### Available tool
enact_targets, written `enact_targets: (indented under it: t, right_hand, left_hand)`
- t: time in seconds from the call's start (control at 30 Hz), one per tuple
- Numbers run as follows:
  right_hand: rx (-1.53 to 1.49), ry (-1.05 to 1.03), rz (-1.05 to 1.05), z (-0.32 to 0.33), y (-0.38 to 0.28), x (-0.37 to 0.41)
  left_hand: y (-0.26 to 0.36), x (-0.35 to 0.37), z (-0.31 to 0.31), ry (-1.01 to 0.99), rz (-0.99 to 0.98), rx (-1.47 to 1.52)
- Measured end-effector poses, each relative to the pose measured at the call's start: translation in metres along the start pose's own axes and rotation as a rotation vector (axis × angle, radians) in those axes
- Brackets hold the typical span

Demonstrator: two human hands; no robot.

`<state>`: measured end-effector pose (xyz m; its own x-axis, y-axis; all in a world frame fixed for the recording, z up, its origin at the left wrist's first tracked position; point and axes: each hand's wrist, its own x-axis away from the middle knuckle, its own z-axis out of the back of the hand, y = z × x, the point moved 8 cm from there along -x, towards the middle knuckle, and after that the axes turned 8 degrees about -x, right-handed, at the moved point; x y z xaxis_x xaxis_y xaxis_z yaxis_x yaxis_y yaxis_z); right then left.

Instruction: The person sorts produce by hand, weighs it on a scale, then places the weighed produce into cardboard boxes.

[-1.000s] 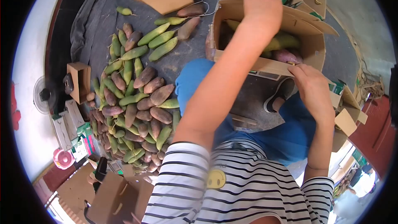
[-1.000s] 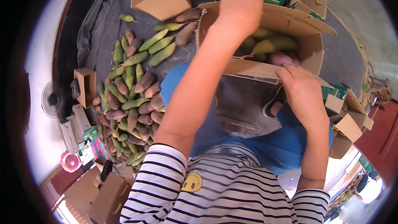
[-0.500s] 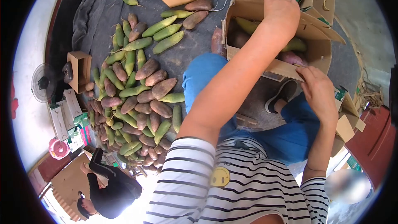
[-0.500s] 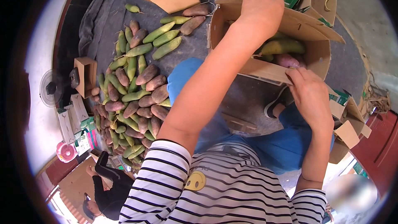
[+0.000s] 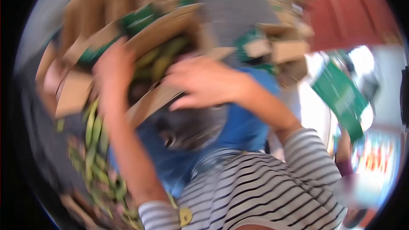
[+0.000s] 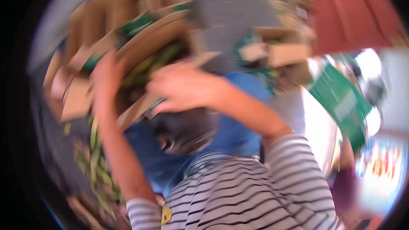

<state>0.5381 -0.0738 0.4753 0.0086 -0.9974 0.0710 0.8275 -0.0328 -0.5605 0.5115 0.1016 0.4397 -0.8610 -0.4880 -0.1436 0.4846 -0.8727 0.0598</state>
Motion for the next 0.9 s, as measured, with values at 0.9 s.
enact_targets:
  t: [0.9]
  right_hand:
    - [-1.508, 2.036, -0.784, -0.028, 0.195, 0.442]
  left_hand:
    - [0.007, 0.007, 0.001, -0.034, -0.064, -0.024]
